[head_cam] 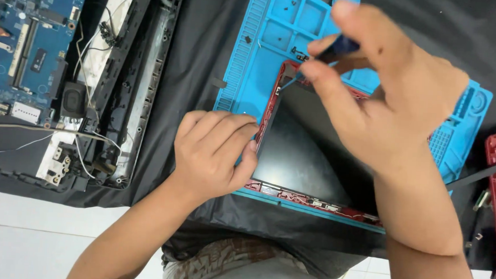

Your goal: The person works at a repair bench on a disassembled red Acer laptop. They use a screwdriver on the screen bezel, position the screen assembly, route a cable, align the bottom chassis over it, press it into place, and fit a small touchpad board into the palm rest before reaching for the screwdriver again.

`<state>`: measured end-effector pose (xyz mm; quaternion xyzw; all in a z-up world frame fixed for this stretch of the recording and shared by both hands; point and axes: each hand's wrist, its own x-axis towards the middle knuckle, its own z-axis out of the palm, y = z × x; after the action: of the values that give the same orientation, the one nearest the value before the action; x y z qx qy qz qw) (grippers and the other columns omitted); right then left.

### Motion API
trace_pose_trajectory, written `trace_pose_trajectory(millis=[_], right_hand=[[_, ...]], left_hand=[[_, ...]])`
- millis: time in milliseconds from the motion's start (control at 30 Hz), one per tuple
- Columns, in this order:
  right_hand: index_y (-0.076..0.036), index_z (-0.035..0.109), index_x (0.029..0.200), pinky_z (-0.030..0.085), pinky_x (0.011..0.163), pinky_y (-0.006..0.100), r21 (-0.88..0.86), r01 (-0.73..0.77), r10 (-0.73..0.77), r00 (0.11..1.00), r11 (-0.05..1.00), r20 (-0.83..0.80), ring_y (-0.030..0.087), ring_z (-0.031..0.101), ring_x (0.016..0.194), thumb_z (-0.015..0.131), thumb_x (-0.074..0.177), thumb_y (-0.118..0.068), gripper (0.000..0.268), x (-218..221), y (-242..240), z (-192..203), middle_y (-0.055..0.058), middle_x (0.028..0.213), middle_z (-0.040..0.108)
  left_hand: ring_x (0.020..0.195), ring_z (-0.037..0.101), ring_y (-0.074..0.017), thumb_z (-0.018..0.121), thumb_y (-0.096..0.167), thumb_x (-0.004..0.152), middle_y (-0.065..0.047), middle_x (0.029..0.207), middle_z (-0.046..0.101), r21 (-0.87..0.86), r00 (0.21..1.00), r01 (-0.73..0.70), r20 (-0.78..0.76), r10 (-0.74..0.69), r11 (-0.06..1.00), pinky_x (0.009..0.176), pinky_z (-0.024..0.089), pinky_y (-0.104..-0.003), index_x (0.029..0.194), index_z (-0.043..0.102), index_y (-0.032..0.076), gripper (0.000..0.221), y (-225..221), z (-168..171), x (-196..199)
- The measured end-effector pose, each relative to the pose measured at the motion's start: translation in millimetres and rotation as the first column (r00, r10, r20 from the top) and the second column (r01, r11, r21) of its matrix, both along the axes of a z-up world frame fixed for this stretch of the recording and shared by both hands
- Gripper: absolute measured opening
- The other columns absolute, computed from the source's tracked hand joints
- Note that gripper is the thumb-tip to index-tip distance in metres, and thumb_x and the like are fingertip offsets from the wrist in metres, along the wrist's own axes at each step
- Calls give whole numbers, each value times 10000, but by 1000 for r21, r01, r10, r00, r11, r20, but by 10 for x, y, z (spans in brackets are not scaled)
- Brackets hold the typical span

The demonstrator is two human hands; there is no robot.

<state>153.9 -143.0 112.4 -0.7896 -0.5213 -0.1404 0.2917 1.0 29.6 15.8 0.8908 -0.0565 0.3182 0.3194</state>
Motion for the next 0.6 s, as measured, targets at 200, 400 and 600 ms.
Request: trace_pose_trajectory(millis=[200, 400, 600], right_hand=[[30, 501, 1457, 618, 937, 249, 120, -55, 79, 975, 991, -208, 204, 796, 1130, 683, 1048, 77, 450, 79, -185, -226, 123, 1428, 612], [42, 506, 1420, 635, 823, 232, 177, -4, 29, 990, 984, -139, 183, 789, 971, 793, 1132, 104, 411, 18, -40, -176, 146, 1229, 705], [-1, 514, 1429, 616, 814, 210, 192, 48, -21, 990, 980, -137, 139, 786, 914, 765, 1107, 89, 419, -50, -20, -197, 95, 1063, 762]], left_hand=[[1088, 620, -249, 713, 144, 881, -61, 1173, 675, 45, 990, 81, -122, -75, 996, 899, 442, -430, 1087, 714, 41, 230, -34, -74, 30], [1233, 556, -268, 725, 204, 863, -93, 1306, 635, 83, 947, 254, -224, -230, 964, 974, 426, -451, 1106, 718, 31, 298, -68, -95, 41], [1314, 520, -276, 734, 229, 859, -101, 1406, 604, 108, 916, 342, -263, -305, 934, 1018, 413, -455, 1107, 715, 42, 312, -131, -127, 12]])
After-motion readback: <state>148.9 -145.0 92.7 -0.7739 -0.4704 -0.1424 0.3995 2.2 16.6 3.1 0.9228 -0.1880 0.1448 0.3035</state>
